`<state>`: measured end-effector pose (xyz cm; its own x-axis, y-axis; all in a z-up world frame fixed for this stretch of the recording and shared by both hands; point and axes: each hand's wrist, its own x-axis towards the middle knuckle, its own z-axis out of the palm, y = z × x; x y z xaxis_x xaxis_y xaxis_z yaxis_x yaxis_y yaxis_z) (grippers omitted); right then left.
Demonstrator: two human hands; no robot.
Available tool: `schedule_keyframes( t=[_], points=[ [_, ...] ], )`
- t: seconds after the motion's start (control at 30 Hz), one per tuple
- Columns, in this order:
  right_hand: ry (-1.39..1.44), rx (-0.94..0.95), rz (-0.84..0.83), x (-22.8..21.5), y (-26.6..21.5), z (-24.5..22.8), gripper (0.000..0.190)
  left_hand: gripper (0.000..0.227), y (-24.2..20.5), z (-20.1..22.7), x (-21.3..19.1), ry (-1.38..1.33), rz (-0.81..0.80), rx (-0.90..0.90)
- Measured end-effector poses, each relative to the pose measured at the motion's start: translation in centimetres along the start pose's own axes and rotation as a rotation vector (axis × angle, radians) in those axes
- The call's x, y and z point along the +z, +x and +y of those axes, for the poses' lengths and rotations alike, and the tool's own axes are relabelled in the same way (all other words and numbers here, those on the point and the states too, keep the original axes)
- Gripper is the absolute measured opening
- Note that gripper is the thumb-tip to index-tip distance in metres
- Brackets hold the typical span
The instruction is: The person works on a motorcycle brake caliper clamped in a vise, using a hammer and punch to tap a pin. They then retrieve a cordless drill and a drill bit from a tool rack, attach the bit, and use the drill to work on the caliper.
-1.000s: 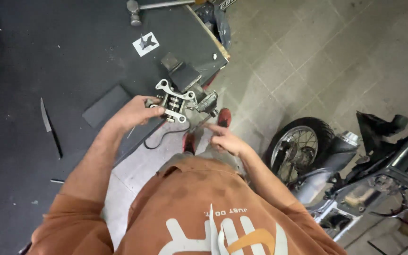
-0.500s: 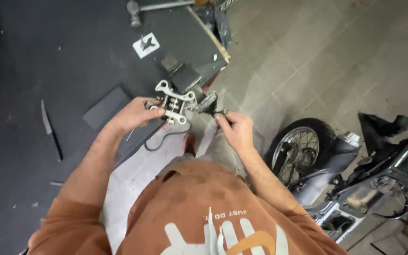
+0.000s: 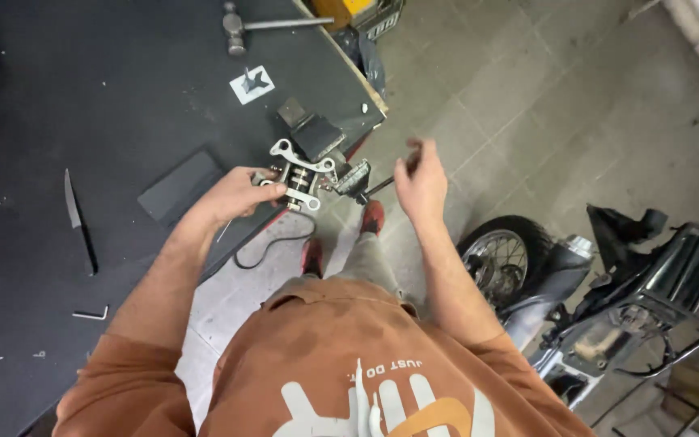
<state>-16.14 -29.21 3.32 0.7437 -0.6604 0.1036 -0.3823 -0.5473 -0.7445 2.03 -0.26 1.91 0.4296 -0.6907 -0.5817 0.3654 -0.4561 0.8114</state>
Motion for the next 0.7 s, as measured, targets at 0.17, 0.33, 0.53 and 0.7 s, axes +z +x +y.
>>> schedule_keyframes(
  t=[0.17,0.33,0.53,0.7],
  points=[
    [-0.239,-0.248,0.073,1.8,2.9,-1.9,0.021,0.056,-0.1,-0.1,0.1,0.081,0.0,0.065],
    [-0.213,-0.04,0.017,3.7,4.0,0.0,0.009,0.058,-0.2,0.3,0.0,0.126,0.016,-0.018],
    [-0.086,0.013,0.086,5.1,5.7,3.3,0.009,0.069,1.1,-2.6,-0.6,0.162,0.015,0.165],
    [-0.044,0.126,0.069,6.6,6.6,5.7,0.01,0.069,1.1,-1.4,-0.6,0.277,0.044,0.054]
  ],
)
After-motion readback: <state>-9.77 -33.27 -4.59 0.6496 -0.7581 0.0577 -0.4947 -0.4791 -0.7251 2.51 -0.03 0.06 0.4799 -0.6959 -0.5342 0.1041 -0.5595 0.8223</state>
